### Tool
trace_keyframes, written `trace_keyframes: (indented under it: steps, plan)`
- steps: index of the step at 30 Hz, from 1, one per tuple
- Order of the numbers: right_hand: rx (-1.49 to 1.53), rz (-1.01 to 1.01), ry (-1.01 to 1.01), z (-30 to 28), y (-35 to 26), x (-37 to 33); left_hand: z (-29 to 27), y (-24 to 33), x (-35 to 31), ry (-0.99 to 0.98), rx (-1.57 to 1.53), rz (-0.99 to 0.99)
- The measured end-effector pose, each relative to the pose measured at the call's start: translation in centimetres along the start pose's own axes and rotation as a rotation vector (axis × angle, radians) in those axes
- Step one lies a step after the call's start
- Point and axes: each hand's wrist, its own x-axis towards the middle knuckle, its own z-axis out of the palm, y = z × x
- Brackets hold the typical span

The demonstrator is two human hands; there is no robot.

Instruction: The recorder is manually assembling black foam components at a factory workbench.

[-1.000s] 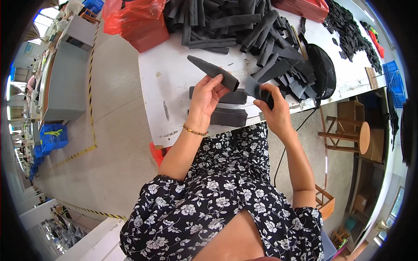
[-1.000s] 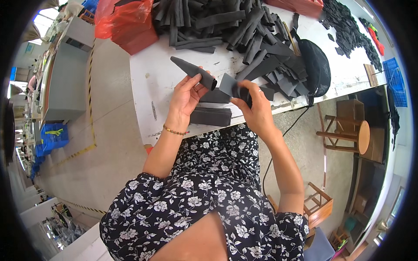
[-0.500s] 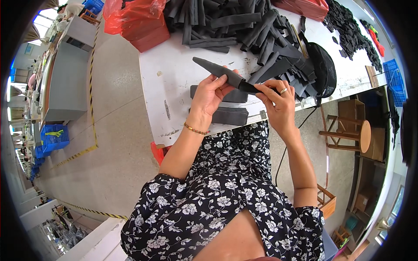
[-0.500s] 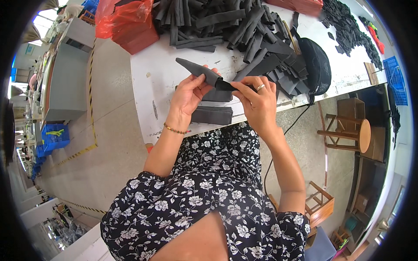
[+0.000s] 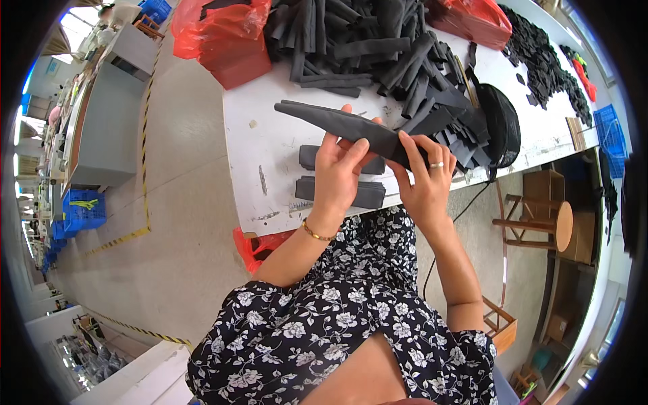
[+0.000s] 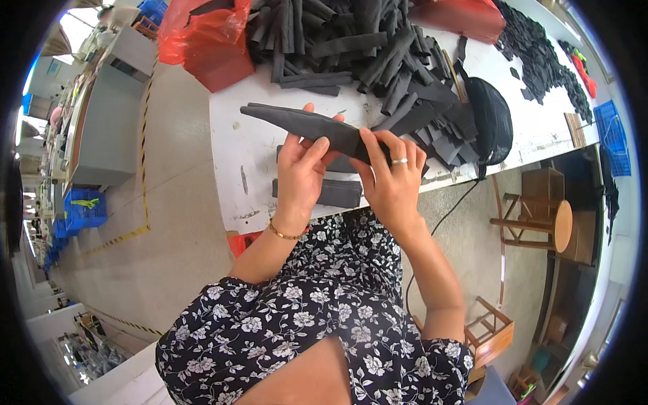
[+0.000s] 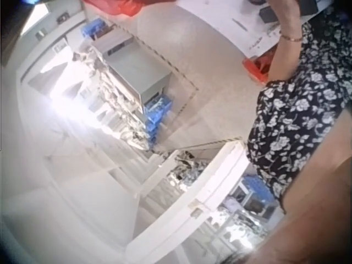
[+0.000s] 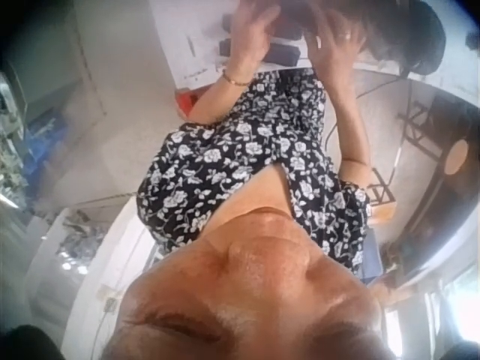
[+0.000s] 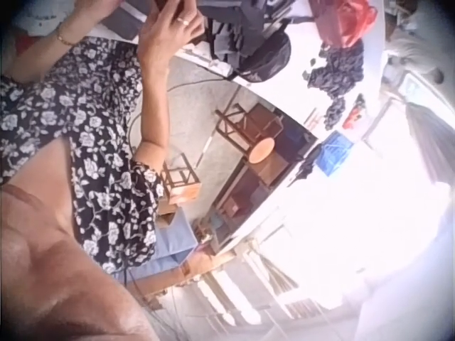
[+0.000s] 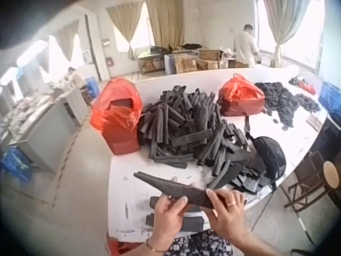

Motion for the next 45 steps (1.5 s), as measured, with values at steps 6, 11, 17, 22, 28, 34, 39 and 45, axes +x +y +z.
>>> trace_keyframes:
  steps: [6,11,17,22,28,34,39,45]
  plan:
    - [0.244,0.032,-0.052,0.3,-2.7,-0.4,-0.6,-0.5,1.7,-0.308,-0.195,0.069]
    - [0.3,-0.015,-0.114,0.9,-0.5,-1.5,0.4,-1.0,0.7,-0.223,-0.123,0.053]
    - [0.274,0.026,-0.245,0.3,-1.2,-0.3,-1.1,-0.7,1.5,-0.058,-0.208,0.04]
    - [0.329,-0.097,-0.238,1.0,-0.9,0.3,0.1,-1.7,1.2,-0.079,-0.321,0.037]
    - [0.365,-0.108,-0.193,1.0,-0.2,0.4,0.2,0.8,1.5,0.08,-0.446,-0.02]
    - [0.436,-0.158,-0.175,0.2,-1.0,1.5,0.8,-0.5,0.6,0.008,-0.325,0.031]
    - [0.475,-0.167,-0.174,0.6,-0.8,1.3,0.9,-1.5,-0.2,-0.037,-0.405,0.063]
    - [0.498,-0.131,-0.191,1.0,-1.2,1.3,0.7,-2.1,-0.5,-0.049,-0.429,0.046]
